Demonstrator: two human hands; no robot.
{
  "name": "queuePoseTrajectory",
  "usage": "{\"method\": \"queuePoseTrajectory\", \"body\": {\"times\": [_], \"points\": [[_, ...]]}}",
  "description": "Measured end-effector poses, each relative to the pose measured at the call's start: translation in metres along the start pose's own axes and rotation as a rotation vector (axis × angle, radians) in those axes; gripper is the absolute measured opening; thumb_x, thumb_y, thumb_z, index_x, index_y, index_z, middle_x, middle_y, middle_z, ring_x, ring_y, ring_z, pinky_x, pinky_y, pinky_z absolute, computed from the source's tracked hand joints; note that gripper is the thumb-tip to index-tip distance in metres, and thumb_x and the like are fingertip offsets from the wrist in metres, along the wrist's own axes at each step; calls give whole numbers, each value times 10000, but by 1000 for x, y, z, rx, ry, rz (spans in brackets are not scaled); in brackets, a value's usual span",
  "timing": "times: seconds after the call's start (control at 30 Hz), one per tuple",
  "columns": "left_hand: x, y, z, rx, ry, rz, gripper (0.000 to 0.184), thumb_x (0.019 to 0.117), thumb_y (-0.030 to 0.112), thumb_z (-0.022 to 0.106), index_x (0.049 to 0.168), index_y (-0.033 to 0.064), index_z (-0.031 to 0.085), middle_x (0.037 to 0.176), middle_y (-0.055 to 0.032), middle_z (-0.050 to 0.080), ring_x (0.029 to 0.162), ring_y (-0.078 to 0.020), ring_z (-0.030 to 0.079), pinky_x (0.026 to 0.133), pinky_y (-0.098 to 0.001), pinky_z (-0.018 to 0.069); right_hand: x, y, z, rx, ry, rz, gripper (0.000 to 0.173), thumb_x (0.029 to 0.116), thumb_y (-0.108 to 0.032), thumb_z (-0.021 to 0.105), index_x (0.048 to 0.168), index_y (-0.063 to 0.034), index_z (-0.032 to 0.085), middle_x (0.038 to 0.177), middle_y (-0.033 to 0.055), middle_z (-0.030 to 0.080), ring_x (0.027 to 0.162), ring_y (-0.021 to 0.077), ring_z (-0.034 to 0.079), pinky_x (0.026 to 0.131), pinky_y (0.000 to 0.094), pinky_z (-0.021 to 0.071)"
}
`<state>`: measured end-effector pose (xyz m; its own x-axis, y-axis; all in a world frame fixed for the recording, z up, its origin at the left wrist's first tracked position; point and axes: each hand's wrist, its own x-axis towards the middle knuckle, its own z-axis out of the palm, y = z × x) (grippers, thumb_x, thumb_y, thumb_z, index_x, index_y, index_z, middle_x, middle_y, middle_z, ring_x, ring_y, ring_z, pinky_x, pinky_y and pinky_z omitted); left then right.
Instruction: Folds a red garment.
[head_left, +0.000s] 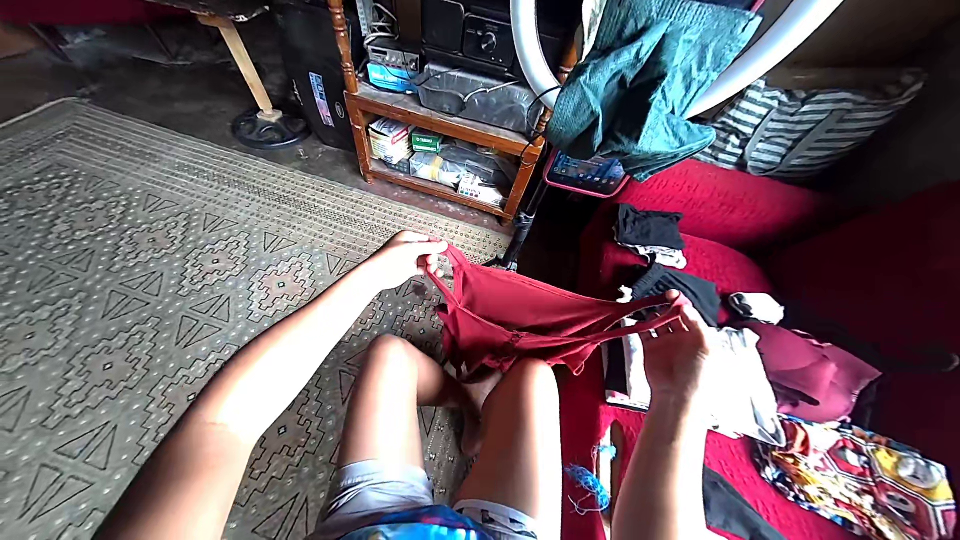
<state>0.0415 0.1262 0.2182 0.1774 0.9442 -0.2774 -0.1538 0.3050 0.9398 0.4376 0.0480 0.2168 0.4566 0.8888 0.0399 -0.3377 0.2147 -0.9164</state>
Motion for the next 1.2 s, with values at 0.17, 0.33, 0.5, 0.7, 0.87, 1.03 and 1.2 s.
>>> {"method": "queuePoseTrajectory", "body": {"times": [0.17, 0.33, 0.5, 0.7, 0.87, 1.03, 1.2], "points": [[-2, 2, -22, 258, -95, -6, 179, 1051, 152, 562, 927, 32, 609, 610, 42, 542, 514, -43, 558, 556, -207, 538, 9, 5, -2, 47, 31, -7, 315, 1087, -182, 326, 1042, -129, 633, 863, -48, 704, 797, 70, 687, 760, 290, 592], [-2, -1, -41, 284, -153, -76, 255, 1089, 164, 476, 1224, 26, 643, 855, -29, 693, 663, -80, 640, 621, -219, 549, 10, 21, -5, 29, 15, 40, 322, 1078, -192, 325, 1043, -144, 641, 869, -55, 711, 798, 64, 691, 758, 284, 594], [-1, -11, -52, 249, -130, 9, 292, 1009, -32, 535, 1290, 44, 559, 998, -51, 710, 785, -110, 679, 727, -271, 582, 9, 33, 2, 43, 12, 88, 298, 1077, -185, 363, 1058, -139, 657, 903, -51, 719, 833, 63, 694, 789, 283, 592], [1, -16, -60, 923, 170, 331, 276, 935, -38, 617, 1204, 9, 657, 1042, -131, 741, 824, -214, 723, 767, -422, 598, 0, 35, 3, 20, -98, 58, 306, 1064, -158, 347, 1059, -124, 651, 901, -37, 713, 789, 59, 682, 742, 252, 587], [-8, -23, -62, 1043, 319, 509, 231, 961, -31, 531, 1140, -32, 678, 1021, -196, 727, 914, -303, 717, 866, -478, 560, -14, 35, -12, -48, -186, 8, 261, 987, -48, 396, 1069, -103, 638, 969, -29, 724, 767, 41, 663, 672, 217, 563], [-3, -41, -77, 798, 174, 151, 336, 1035, -17, 387, 1226, -6, 663, 900, -137, 701, 780, -202, 650, 783, -405, 536, -23, 37, -17, -11, -183, 97, 344, 1020, -103, 330, 1008, -108, 674, 891, -21, 731, 713, 49, 659, 656, 219, 560], [-4, -53, -76, 89, 140, 194, 215, 1026, -8, 408, 1125, 23, 596, 886, 2, 674, 812, -83, 671, 777, -275, 583, -32, 41, -4, -126, -229, 118, 360, 1037, -58, 342, 937, -59, 687, 844, 5, 732, 733, 76, 681, 725, 250, 590]]}}
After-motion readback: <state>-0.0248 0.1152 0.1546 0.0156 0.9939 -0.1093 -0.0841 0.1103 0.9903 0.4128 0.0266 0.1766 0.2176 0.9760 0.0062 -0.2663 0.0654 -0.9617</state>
